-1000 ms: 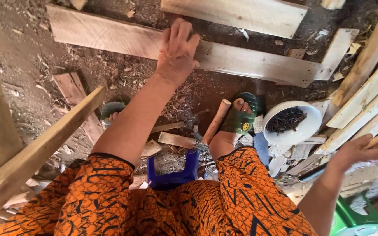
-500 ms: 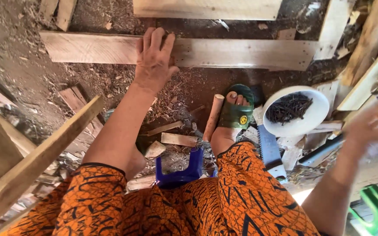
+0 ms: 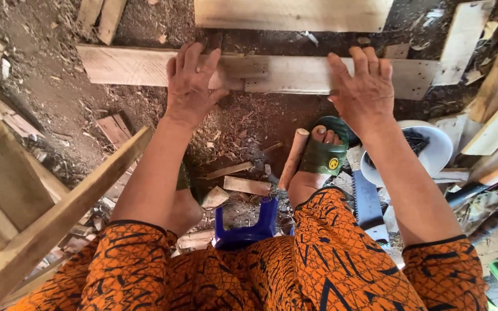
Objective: The person uses a hand saw to cut a wooden board and then hammers nails to secure it to a wooden frame.
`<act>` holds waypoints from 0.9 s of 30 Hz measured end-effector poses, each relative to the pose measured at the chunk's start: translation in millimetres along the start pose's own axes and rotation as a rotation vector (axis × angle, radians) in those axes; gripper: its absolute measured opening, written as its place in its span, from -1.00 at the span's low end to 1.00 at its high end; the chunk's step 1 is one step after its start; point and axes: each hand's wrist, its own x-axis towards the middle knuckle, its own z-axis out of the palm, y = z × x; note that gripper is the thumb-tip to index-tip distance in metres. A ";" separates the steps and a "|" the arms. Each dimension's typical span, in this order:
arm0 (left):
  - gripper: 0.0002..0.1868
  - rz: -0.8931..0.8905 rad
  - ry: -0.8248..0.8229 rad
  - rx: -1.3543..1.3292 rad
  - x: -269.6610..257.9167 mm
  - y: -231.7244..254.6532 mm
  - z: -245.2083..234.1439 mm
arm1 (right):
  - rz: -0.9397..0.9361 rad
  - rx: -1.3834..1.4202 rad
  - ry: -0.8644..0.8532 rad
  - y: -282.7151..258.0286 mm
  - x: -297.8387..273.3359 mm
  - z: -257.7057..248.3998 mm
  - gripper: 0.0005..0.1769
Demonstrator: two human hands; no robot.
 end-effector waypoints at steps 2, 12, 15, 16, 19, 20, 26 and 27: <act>-0.32 0.019 0.106 -0.090 -1.4 1.0 1.2 | 0.015 0.107 -0.048 -1.6 0.4 -6.3 -0.14; -0.46 0.110 0.255 -0.079 14.4 2.5 26.0 | 0.177 0.390 -0.013 -13.6 -39.3 -33.2 -0.24; -0.51 0.132 0.275 -0.083 16.9 3.9 19.4 | 0.198 0.410 -0.041 -17.4 -45.1 -30.1 -0.25; -0.55 0.143 0.245 -0.085 17.9 4.2 15.1 | 0.211 0.425 -0.032 -18.2 -45.5 -32.1 -0.25; -0.60 0.167 0.229 -0.042 21.8 1.1 14.7 | 0.231 0.438 -0.030 -20.1 -47.2 -37.2 -0.26; -0.64 0.184 0.243 0.000 23.2 -0.8 16.7 | 0.242 0.435 -0.036 -21.0 -47.9 -38.3 -0.27; -0.59 0.219 0.217 -0.049 31.4 -1.7 4.9 | 0.377 0.535 -0.141 -3.2 -65.7 -44.8 -0.36; -0.59 0.227 0.213 -0.054 30.2 -2.7 4.8 | 0.386 0.534 -0.143 3.1 -75.3 -49.3 -0.36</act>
